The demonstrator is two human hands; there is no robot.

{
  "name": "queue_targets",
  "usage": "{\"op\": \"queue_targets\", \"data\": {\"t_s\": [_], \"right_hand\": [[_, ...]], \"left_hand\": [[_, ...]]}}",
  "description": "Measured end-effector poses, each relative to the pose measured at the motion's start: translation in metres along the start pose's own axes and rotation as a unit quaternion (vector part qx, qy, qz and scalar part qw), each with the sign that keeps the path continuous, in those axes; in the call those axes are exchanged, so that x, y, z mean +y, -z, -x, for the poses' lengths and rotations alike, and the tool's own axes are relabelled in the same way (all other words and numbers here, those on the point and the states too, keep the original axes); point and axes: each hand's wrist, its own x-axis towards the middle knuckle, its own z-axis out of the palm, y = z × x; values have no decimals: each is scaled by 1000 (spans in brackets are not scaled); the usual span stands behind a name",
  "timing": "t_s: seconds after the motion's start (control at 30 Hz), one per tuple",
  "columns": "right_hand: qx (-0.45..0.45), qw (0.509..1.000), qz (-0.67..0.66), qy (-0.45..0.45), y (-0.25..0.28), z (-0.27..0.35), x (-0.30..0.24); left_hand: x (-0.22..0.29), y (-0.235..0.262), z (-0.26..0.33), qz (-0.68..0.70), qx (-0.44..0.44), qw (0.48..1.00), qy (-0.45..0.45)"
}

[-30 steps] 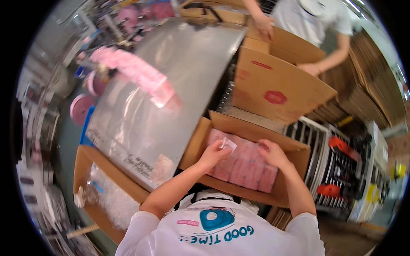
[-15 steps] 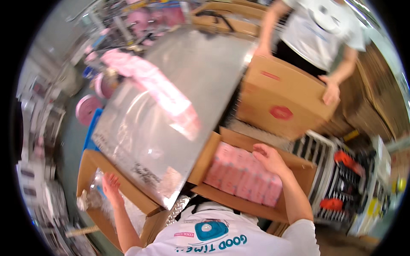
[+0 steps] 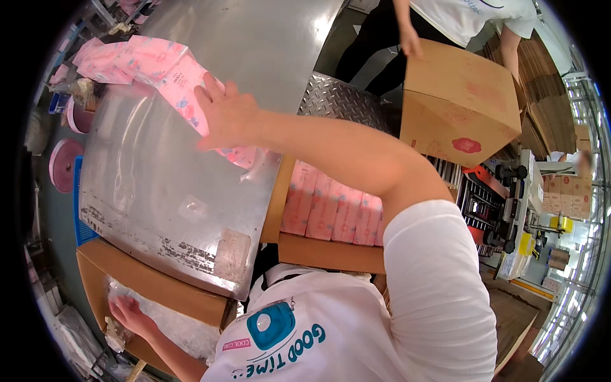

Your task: The person packs pink wrapped items into cardboard boxes at a factory workstation, placing them in rows before pushing the completed boxes onto a conveyor belt for sealing.

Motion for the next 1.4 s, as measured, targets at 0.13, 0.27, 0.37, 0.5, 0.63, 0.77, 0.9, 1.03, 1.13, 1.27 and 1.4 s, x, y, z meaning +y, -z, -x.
{"op": "queue_targets", "data": {"t_s": [0.13,0.27,0.37,0.5,0.63,0.77,0.9,1.03,1.13,1.27,1.4], "right_hand": [[-47,998,2,29,9,-1,-1],[-34,998,-4,47,7,7,7],[-3,997,-17,75,5,9,1],[-3,997,-21,74,8,10,-4],[1,998,2,63,7,14,2],[2,998,13,64,5,15,-6],[13,994,34,105,2,13,-21],[85,976,-54,194,2,-6,4],[214,953,-13,212,17,-69,-10],[202,975,88,33,-9,-169,-22],[3,994,-33,-106,10,-186,-8]], "left_hand": [[34,-78,16,2,-152,984,-90],[41,-161,120,58,-462,882,-63],[28,-224,203,-81,-715,625,-302],[-5,-224,243,-101,-751,598,-262],[20,-214,181,-80,-651,706,-267],[18,-203,123,-109,-526,780,-319],[16,-214,199,-196,-658,641,-344],[47,-206,130,-325,-482,689,-432],[-11,-181,86,-438,-372,690,-440],[-18,-146,40,-329,-377,803,-322],[37,-21,-1,-386,-185,896,-121]]}}
